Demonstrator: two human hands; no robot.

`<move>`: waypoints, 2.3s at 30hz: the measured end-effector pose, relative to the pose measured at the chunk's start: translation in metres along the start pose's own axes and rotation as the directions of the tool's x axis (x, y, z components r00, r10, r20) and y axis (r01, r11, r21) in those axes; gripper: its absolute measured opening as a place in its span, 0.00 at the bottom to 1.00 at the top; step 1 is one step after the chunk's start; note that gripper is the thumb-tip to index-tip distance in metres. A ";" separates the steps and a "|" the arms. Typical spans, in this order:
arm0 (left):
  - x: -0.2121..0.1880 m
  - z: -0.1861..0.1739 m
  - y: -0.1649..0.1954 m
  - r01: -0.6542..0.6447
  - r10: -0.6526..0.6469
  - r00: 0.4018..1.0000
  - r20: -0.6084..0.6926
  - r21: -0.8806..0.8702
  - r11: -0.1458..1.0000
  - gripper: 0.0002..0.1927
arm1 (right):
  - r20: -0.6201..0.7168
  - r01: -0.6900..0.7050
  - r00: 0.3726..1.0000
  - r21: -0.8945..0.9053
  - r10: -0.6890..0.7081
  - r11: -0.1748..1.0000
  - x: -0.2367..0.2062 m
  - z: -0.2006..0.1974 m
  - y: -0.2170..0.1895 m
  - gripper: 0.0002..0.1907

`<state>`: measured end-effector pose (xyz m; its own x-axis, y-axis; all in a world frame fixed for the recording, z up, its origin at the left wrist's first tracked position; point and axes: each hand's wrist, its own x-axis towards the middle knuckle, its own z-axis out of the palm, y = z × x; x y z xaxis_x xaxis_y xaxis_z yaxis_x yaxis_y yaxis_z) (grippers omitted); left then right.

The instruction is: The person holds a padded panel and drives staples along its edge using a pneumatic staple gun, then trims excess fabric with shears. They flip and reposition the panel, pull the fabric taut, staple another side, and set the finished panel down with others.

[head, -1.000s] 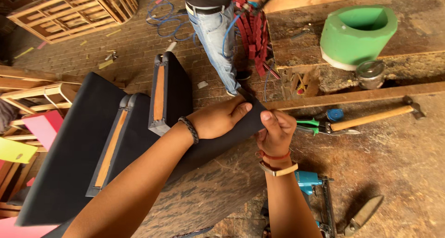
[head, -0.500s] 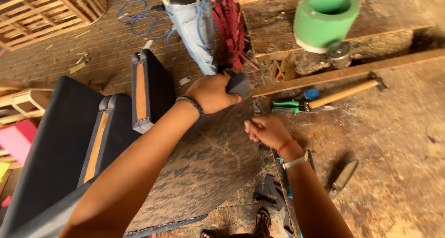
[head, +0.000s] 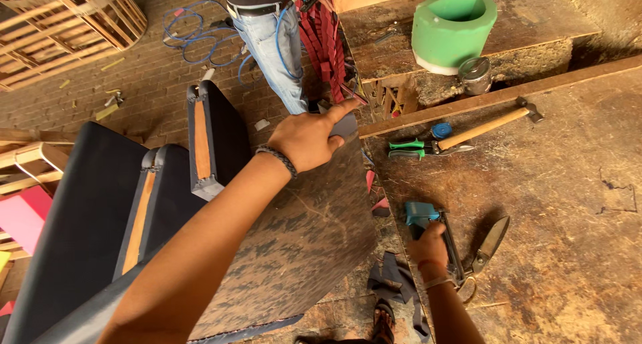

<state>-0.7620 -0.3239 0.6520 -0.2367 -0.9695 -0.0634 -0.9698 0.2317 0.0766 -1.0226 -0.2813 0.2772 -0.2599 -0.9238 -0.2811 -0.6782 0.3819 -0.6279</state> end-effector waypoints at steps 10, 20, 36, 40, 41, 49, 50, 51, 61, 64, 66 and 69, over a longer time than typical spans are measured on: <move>-0.006 0.002 0.008 -0.015 0.014 1.000 -0.011 -0.037 0.999 0.39 | -0.057 0.348 0.824 0.837 -0.564 0.423 -0.095 -0.119 -0.137 0.22; -0.008 0.000 0.013 -0.027 0.027 1.000 0.012 -0.026 0.999 0.44 | -0.072 0.278 0.761 0.934 -0.644 0.224 -0.094 -0.128 -0.176 0.18; -0.078 0.022 -0.108 0.099 0.042 0.981 0.190 -0.674 0.732 0.35 | 0.128 0.244 0.925 0.520 -0.358 0.818 0.000 -0.040 -0.060 0.19; -0.135 0.048 -0.170 0.373 -0.047 0.927 0.372 -0.902 0.218 0.33 | -0.113 0.192 0.969 -0.211 -0.220 0.958 0.055 0.015 0.007 0.46; -0.145 0.053 -0.183 0.412 -0.078 0.911 0.405 -0.898 0.153 0.32 | -0.078 0.128 0.985 -0.243 -0.152 0.961 0.061 0.023 0.018 0.46; -0.129 0.098 -0.238 0.525 -0.175 0.830 0.530 -0.636 0.565 0.26 | 0.070 0.319 0.882 0.636 -0.465 0.702 -0.020 0.019 -0.131 0.16; -0.127 0.101 -0.240 0.523 -0.160 0.820 0.550 -0.604 0.601 0.26 | 0.191 0.233 0.797 0.778 -0.573 0.583 -0.043 0.017 -0.164 0.13; -0.126 0.102 -0.241 0.446 -0.124 0.855 0.503 -0.593 0.670 0.25 | 0.232 0.172 0.636 0.887 -0.736 0.428 -0.068 0.019 -0.199 0.13; -0.110 0.073 -0.218 0.075 0.212 0.945 0.250 -0.795 0.602 0.30 | -0.118 0.040 0.742 0.990 -0.659 -0.132 -0.159 0.021 -0.326 0.21; -0.093 0.063 -0.219 0.231 0.098 0.939 0.331 -0.813 0.535 0.33 | -0.162 0.043 0.740 0.980 -0.653 -0.194 -0.147 0.036 -0.333 0.21; -0.081 0.058 -0.217 0.256 0.073 0.941 0.332 -0.834 0.489 0.34 | -0.092 0.013 0.783 0.991 -0.615 -0.132 -0.137 0.045 -0.337 0.20; -0.062 0.048 -0.207 -0.108 0.265 0.961 0.074 -0.784 0.611 0.35 | -0.089 0.001 0.763 0.991 -0.640 -0.137 -0.125 0.055 -0.338 0.18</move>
<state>-0.5496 -0.3085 0.5926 -0.4892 -0.8647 -0.1143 -0.5205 0.1842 0.8338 -0.7230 -0.2935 0.4841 0.1741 -0.9519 0.2520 0.7736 -0.0261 -0.6331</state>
